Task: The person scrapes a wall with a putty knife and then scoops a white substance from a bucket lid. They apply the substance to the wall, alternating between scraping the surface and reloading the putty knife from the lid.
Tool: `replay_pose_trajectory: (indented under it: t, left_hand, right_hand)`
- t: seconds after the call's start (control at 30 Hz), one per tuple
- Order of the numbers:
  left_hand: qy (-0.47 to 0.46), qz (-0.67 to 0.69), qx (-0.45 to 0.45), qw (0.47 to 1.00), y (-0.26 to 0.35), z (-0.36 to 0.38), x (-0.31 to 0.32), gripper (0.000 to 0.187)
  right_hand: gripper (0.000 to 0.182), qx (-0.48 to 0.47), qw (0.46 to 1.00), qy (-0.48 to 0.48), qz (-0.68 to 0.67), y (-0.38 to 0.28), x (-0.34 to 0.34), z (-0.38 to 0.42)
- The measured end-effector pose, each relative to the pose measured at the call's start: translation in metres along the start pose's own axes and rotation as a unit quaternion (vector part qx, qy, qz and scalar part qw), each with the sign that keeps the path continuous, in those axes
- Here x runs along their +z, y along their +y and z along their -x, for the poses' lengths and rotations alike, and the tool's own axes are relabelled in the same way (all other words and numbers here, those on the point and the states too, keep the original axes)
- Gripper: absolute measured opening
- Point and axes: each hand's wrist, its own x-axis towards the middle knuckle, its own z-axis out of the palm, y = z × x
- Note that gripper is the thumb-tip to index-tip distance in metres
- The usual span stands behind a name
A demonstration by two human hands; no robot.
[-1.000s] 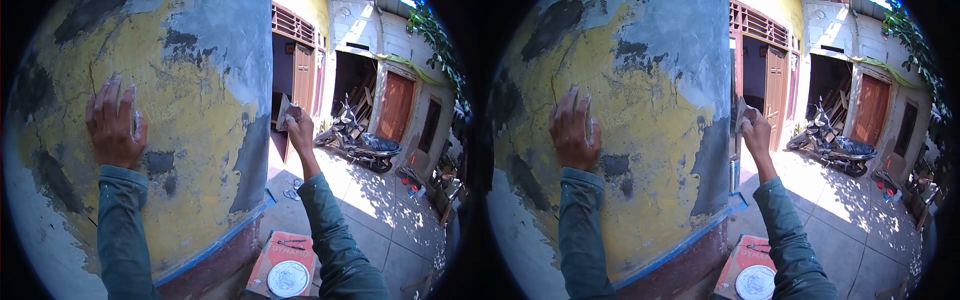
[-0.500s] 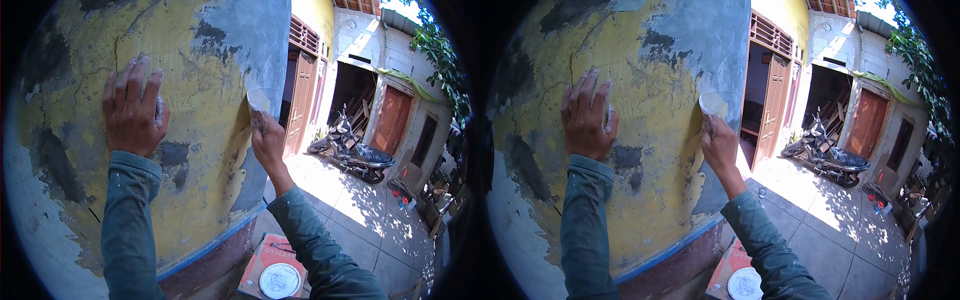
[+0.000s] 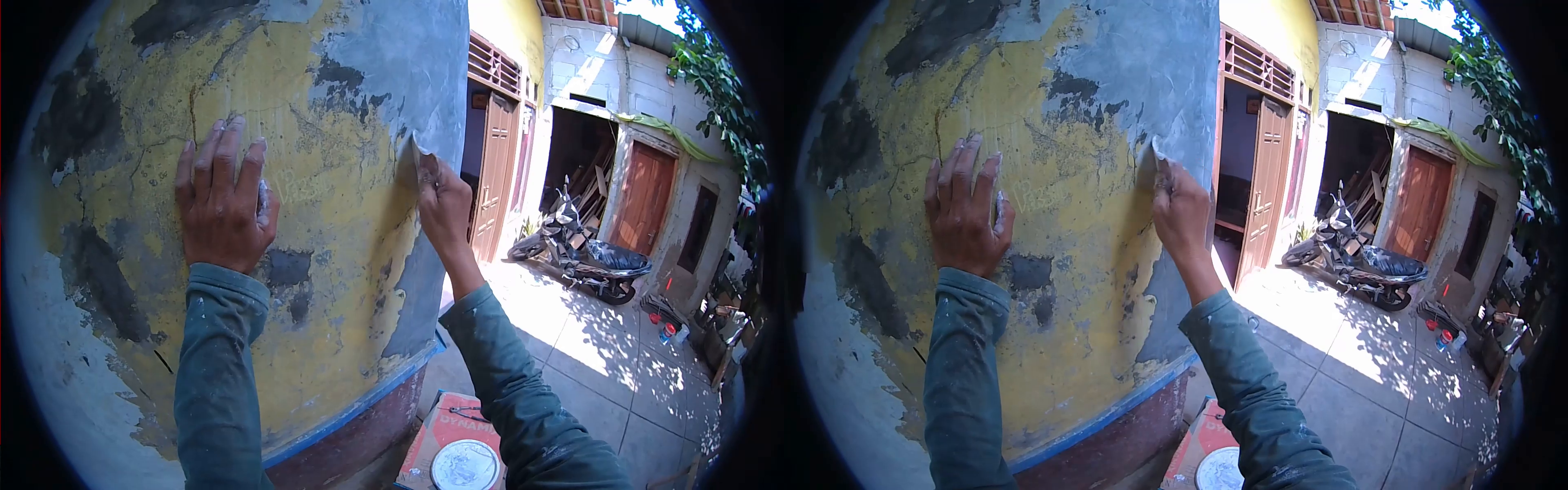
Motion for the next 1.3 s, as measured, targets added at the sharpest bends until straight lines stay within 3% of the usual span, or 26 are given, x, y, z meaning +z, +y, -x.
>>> replay_pose_trajectory:
  t: [0.07, 0.1, 0.13, 0.23, 0.33, 0.43, 0.47, 0.53, 0.6, 0.7, 0.8, 0.83, 0.93, 0.97, 1.03, 1.07, 1.13, 1.27, 1.3]
  left_hand:
    - [0.002, 0.004, 0.004, 1.000, 0.002, 0.002, 0.000, 0.050]
    - [-0.006, 0.005, 0.004, 1.000, 0.002, 0.003, 0.000, 0.053]
    - [-0.014, 0.005, 0.003, 1.000, -0.001, 0.003, 0.001, 0.055]
    - [-0.017, 0.002, 0.002, 1.000, 0.000, 0.002, 0.000, 0.055]
    - [-0.007, -0.001, 0.003, 1.000, 0.000, 0.003, 0.003, 0.055]
    - [-0.013, -0.004, 0.003, 1.000, 0.001, 0.002, 0.001, 0.056]
    - [-0.014, -0.003, 0.003, 1.000, 0.001, 0.002, 0.001, 0.056]
    - [-0.013, 0.004, 0.007, 1.000, 0.000, 0.002, -0.001, 0.056]
    - [-0.011, -0.002, 0.007, 1.000, -0.001, 0.002, 0.000, 0.056]
    - [-0.013, -0.002, 0.006, 1.000, 0.001, 0.003, 0.000, 0.056]
    - [-0.010, -0.002, 0.005, 1.000, 0.000, 0.002, 0.001, 0.056]
    - [-0.010, 0.001, 0.004, 1.000, 0.001, 0.002, 0.001, 0.056]
    - [-0.003, -0.006, 0.001, 1.000, 0.002, 0.000, -0.001, 0.050]
    - [-0.003, -0.007, 0.001, 1.000, 0.002, 0.001, -0.001, 0.050]
    - [-0.008, 0.013, 0.005, 1.000, -0.001, 0.002, 0.001, 0.056]
    - [-0.006, 0.009, 0.002, 1.000, -0.002, 0.003, 0.001, 0.056]
    - [-0.020, 0.013, 0.001, 1.000, -0.001, 0.003, 0.001, 0.056]
    - [-0.017, 0.011, 0.001, 1.000, -0.001, 0.002, 0.001, 0.055]
    - [-0.018, 0.011, 0.000, 1.000, -0.001, 0.002, 0.001, 0.055]
  right_hand:
    - [0.029, -0.066, 0.994, -0.071, -0.055, -0.009, -0.005, 0.016]
    - [0.031, -0.053, 0.986, -0.076, -0.138, -0.011, -0.012, 0.014]
    - [0.031, 0.009, 0.987, -0.081, -0.138, 0.003, -0.017, 0.006]
    - [0.026, 0.062, 0.986, -0.016, -0.154, 0.035, -0.034, -0.045]
    - [0.022, 0.135, 0.990, 0.020, -0.047, 0.039, -0.032, -0.073]
    - [0.020, 0.012, 1.000, 0.014, 0.011, 0.006, -0.005, -0.057]
    - [0.022, -0.088, 0.996, 0.022, -0.008, -0.003, 0.002, -0.043]
    - [0.026, -0.106, 0.989, -0.058, -0.089, -0.019, -0.006, -0.027]
    - [0.027, -0.050, 0.988, -0.038, -0.139, -0.004, -0.013, -0.044]
    - [0.021, 0.066, 0.994, 0.025, -0.084, 0.027, -0.028, -0.100]
    - [0.024, 0.052, 0.996, 0.065, 0.016, 0.040, -0.006, -0.129]
    - [0.029, 0.048, 0.997, 0.036, 0.041, 0.014, -0.004, -0.122]
    - [0.022, -0.120, 0.992, 0.008, 0.033, -0.040, 0.003, -0.087]
    - [0.022, -0.120, 0.992, 0.009, 0.032, -0.040, 0.000, -0.084]
    - [0.020, -0.114, 0.984, -0.046, -0.130, -0.038, -0.008, -0.085]
    - [0.022, -0.074, 0.988, -0.032, -0.133, -0.019, -0.009, -0.103]
    - [0.023, 0.008, 0.997, 0.000, -0.082, -0.006, -0.021, -0.137]
    - [0.022, 0.005, 0.997, 0.041, 0.059, -0.007, 0.001, -0.166]
    - [0.021, -0.077, 0.994, 0.048, 0.065, -0.030, 0.011, -0.152]
